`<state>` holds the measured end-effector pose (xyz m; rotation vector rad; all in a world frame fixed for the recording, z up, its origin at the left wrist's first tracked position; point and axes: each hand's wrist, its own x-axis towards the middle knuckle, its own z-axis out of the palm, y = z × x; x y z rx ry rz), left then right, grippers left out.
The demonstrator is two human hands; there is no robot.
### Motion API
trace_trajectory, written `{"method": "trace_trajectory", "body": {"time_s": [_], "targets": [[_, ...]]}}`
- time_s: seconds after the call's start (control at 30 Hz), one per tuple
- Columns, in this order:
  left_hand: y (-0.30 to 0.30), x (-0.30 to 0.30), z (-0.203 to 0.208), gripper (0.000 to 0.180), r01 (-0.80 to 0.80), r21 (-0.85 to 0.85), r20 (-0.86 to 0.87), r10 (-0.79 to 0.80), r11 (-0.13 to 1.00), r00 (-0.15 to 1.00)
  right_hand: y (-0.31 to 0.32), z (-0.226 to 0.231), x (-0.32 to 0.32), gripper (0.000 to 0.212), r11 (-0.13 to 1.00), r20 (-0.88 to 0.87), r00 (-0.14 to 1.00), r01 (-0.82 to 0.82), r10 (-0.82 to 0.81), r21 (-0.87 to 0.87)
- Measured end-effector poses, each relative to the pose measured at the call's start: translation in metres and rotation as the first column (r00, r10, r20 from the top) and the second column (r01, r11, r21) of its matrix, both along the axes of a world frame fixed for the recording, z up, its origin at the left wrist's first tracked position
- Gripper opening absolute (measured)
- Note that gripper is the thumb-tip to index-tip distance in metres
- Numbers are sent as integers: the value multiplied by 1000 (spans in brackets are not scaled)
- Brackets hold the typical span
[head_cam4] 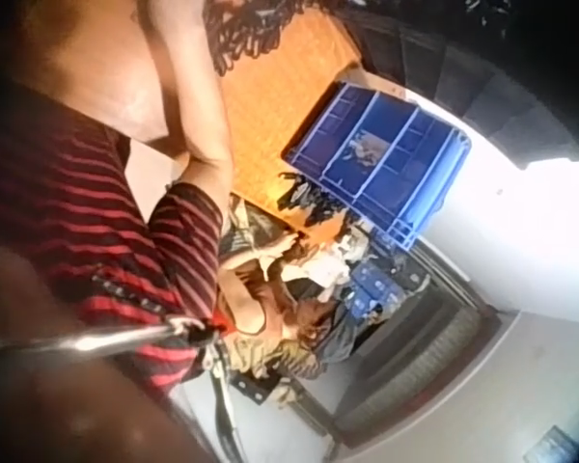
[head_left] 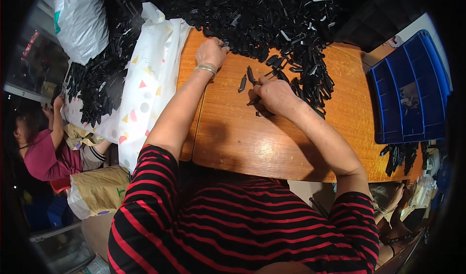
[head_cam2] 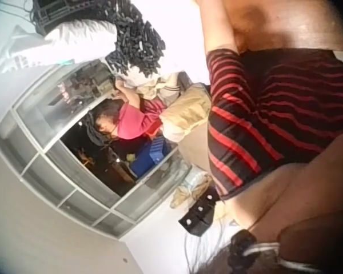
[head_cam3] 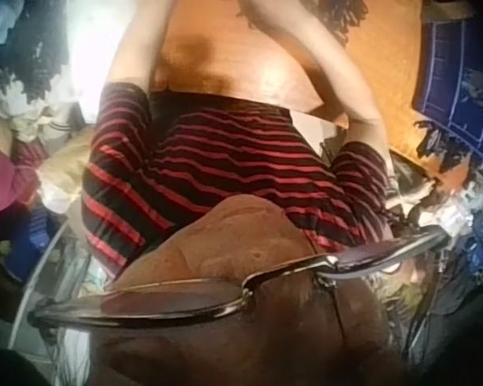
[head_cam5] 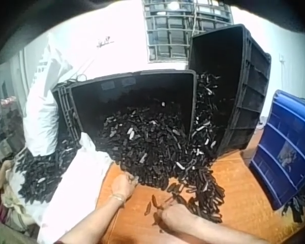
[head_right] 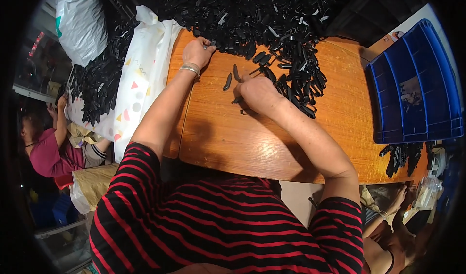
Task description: Assembling small black plastic clip components by snapping them together at a workbench.
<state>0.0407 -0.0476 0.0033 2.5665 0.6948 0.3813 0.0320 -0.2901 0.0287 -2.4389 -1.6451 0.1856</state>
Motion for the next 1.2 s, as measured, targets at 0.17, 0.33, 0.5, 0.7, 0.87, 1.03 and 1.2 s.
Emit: {"method": "trace_trajectory", "body": {"time_s": [0.17, 0.33, 0.5, 0.7, 0.87, 1.03, 1.2], "targets": [[-2, -21, -7, 29, 88, 38, 8, -88, 995, 996, -3, 3, -7, 19, 995, -120, 990, 84, -78, 48], [4, -37, -24, 25, 145, 14, 219, -145, 989, 965, -1, -2, -15, 21, 988, -164, 986, 50, -25, 149], [4, -50, -22, 26, 205, 94, 219, -221, 974, 950, 0, -2, -23, 22, 993, -147, 989, 37, -20, 114], [-5, -71, -13, 23, 320, -117, 328, -268, 940, 906, 3, 3, -23, 21, 987, -217, 976, 55, -21, 154], [-25, -97, 6, 21, 452, -334, 438, -288, 827, 851, 12, 18, -21, 19, 872, -326, 940, 242, -102, 426], [-46, -112, 21, 22, 567, -529, 561, -241, 632, 792, 30, 15, -28, 13, 675, -311, 947, 278, -75, 684], [-55, -129, 35, 28, 473, -791, 486, -71, 388, 871, 31, 8, -40, 14, 601, -293, 955, 264, -51, 755]]}}
